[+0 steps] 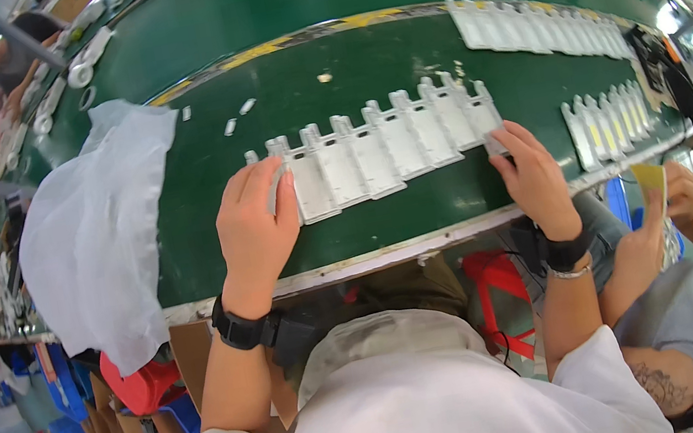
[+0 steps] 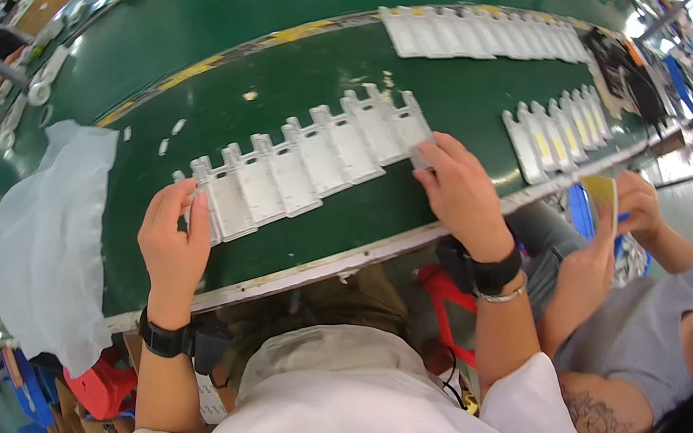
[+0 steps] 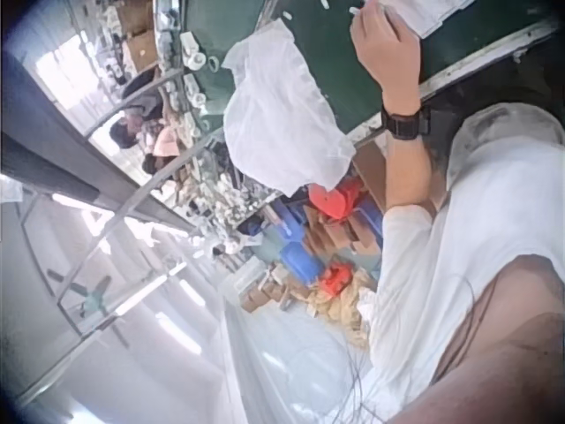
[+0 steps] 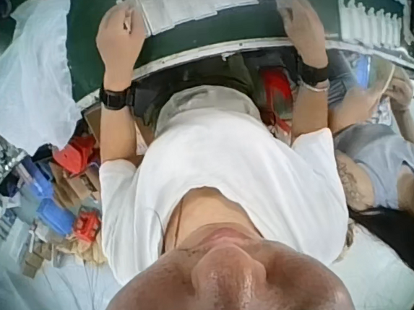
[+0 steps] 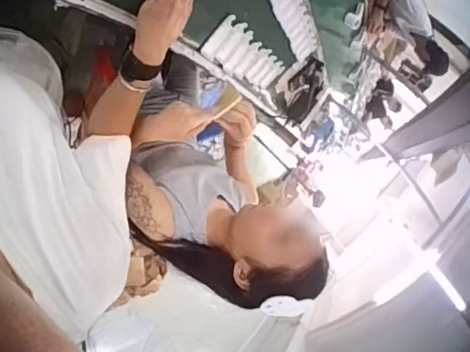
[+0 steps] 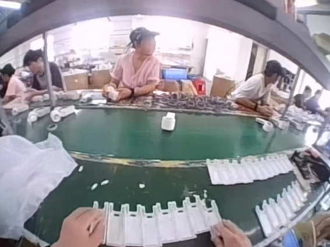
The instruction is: Manually assembling plastic housing units by inserting clips and connecting parts along an industrial assembly line.
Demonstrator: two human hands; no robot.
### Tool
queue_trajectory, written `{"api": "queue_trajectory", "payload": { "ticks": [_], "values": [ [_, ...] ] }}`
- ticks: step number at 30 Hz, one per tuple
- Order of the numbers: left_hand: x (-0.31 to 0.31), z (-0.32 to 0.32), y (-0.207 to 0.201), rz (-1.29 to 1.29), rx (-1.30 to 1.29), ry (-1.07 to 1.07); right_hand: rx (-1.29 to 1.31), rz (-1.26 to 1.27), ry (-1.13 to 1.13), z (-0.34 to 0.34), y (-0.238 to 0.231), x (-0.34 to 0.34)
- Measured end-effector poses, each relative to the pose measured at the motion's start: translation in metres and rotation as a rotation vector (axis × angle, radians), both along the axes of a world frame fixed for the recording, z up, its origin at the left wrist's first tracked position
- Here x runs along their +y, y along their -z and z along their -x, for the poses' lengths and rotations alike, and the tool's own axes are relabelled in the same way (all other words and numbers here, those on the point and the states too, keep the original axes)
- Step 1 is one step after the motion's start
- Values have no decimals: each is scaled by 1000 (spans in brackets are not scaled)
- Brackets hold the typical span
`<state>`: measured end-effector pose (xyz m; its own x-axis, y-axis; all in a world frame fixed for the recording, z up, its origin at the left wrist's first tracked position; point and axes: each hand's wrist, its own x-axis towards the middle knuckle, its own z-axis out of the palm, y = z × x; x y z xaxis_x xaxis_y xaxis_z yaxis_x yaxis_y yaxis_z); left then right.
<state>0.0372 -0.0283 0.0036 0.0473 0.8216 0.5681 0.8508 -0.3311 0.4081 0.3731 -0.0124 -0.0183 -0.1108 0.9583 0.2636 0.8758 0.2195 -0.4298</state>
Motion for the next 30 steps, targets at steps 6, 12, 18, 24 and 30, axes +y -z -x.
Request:
{"api": "queue_trajectory", "payload": {
  "ticks": [6, 12, 18, 24, 30],
  "values": [
    [36, 56, -9, 191, -96, -89, 65, 76, -49, -3, -6, 14],
    [82, 62, 5, 344, 151, -143, 133, -129, -60, -5, -3, 17],
    [102, 83, 10, 423, 415, -78, 201, -183, -73, 11, -12, 5],
    [26, 12, -37, 562, -667, 165, 606, -13, -301, 83, -34, -18],
    [-27, -49, -26, 52, -363, 158, 1381, 398, -317, 160, -26, -47]
  ]
}}
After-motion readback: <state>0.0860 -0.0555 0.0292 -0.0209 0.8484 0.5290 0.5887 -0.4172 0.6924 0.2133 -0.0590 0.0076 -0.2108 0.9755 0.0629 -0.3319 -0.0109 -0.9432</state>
